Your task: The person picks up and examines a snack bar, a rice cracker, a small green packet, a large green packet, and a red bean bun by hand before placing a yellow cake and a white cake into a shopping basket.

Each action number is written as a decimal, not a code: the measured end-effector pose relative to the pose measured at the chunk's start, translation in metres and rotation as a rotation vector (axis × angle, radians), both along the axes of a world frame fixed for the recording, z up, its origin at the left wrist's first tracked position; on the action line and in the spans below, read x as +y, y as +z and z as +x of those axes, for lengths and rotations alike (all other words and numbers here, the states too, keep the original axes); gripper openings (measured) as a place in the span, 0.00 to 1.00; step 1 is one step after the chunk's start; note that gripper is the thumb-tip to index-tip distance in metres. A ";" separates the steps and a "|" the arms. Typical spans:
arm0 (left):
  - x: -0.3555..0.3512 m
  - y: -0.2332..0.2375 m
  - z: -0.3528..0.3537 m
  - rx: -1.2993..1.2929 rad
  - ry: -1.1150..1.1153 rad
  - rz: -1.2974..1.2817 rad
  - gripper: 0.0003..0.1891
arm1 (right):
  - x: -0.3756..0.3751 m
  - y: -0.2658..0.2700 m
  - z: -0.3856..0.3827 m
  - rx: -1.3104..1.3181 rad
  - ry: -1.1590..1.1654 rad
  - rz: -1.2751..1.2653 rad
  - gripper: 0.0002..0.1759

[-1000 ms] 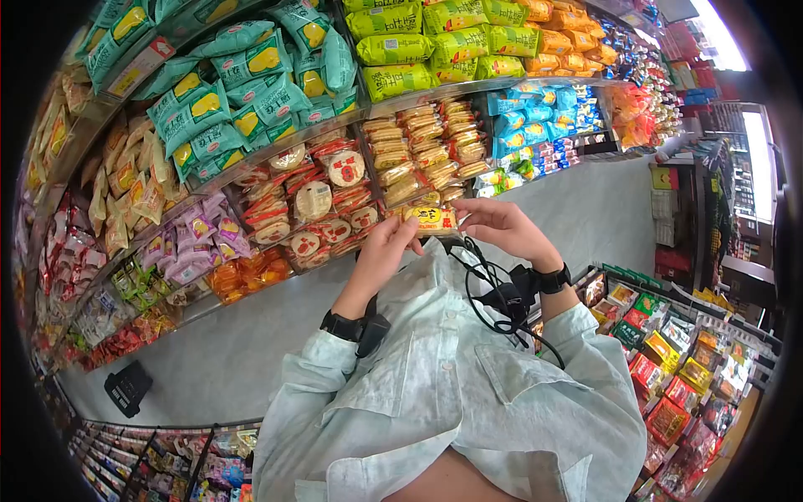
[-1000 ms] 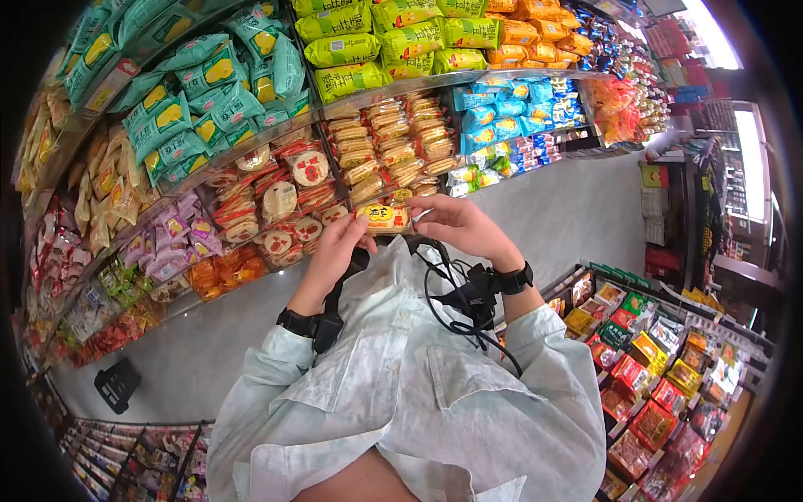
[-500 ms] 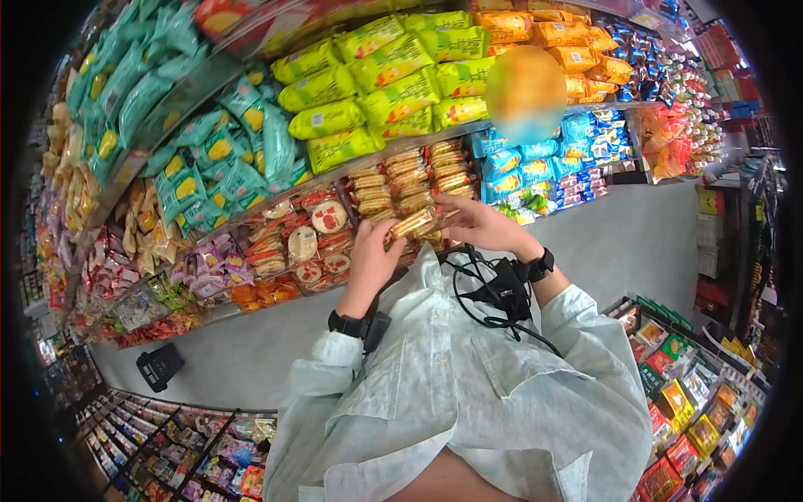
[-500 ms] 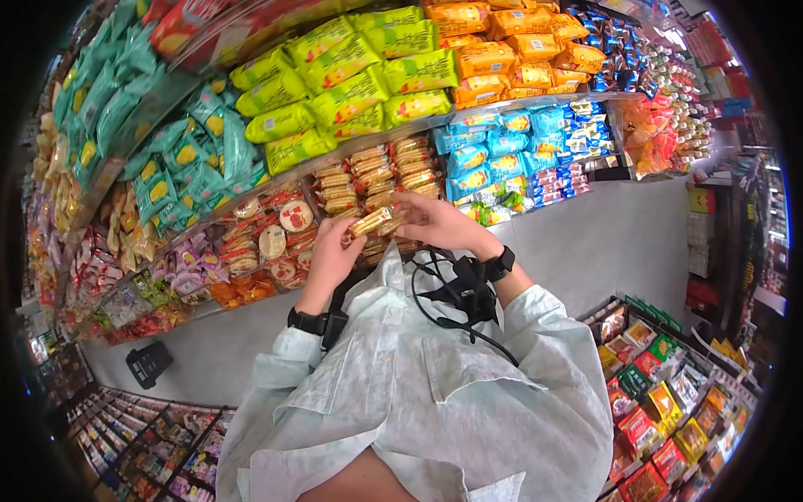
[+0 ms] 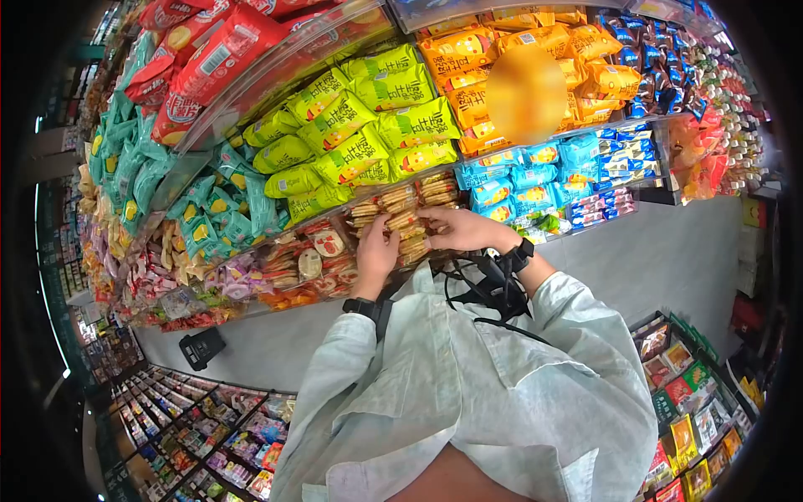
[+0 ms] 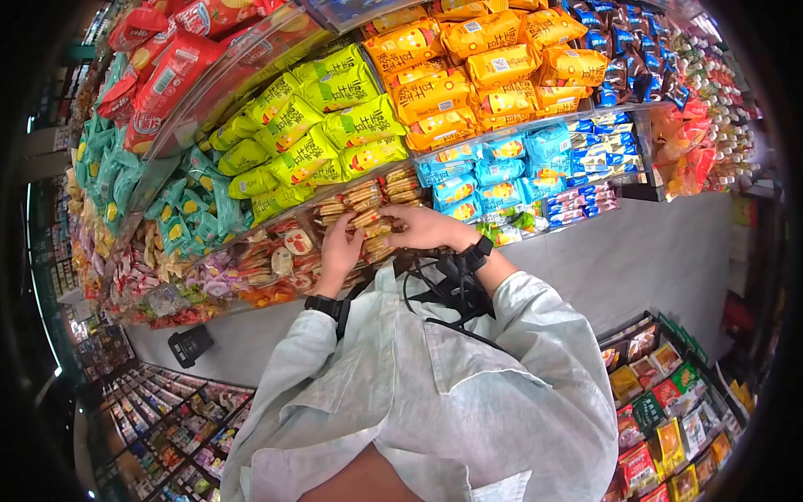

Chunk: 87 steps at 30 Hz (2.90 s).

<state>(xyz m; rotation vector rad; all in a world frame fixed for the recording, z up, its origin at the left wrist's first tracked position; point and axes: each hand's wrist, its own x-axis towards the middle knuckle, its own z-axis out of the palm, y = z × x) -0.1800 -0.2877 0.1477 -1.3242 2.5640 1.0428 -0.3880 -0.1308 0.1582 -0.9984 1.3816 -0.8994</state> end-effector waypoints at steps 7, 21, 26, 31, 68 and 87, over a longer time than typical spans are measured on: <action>-0.002 0.002 0.005 0.042 -0.151 -0.226 0.20 | -0.004 -0.006 -0.003 -0.006 0.038 0.036 0.44; -0.004 0.000 0.020 0.156 -0.275 -0.152 0.25 | 0.049 0.021 0.022 -0.031 -0.331 0.071 0.29; -0.016 -0.001 0.038 0.057 -0.439 0.003 0.32 | 0.094 0.039 0.056 -0.007 -0.536 0.163 0.25; -0.010 -0.005 0.040 0.087 -0.524 -0.056 0.35 | 0.130 0.066 0.113 0.012 -0.725 0.372 0.24; 0.155 0.019 0.217 0.142 0.287 0.093 0.09 | 0.251 -0.014 0.079 0.064 -0.437 0.339 0.19; 0.190 -0.027 0.427 0.479 0.779 0.097 0.07 | 0.140 0.021 0.255 0.216 0.124 0.257 0.26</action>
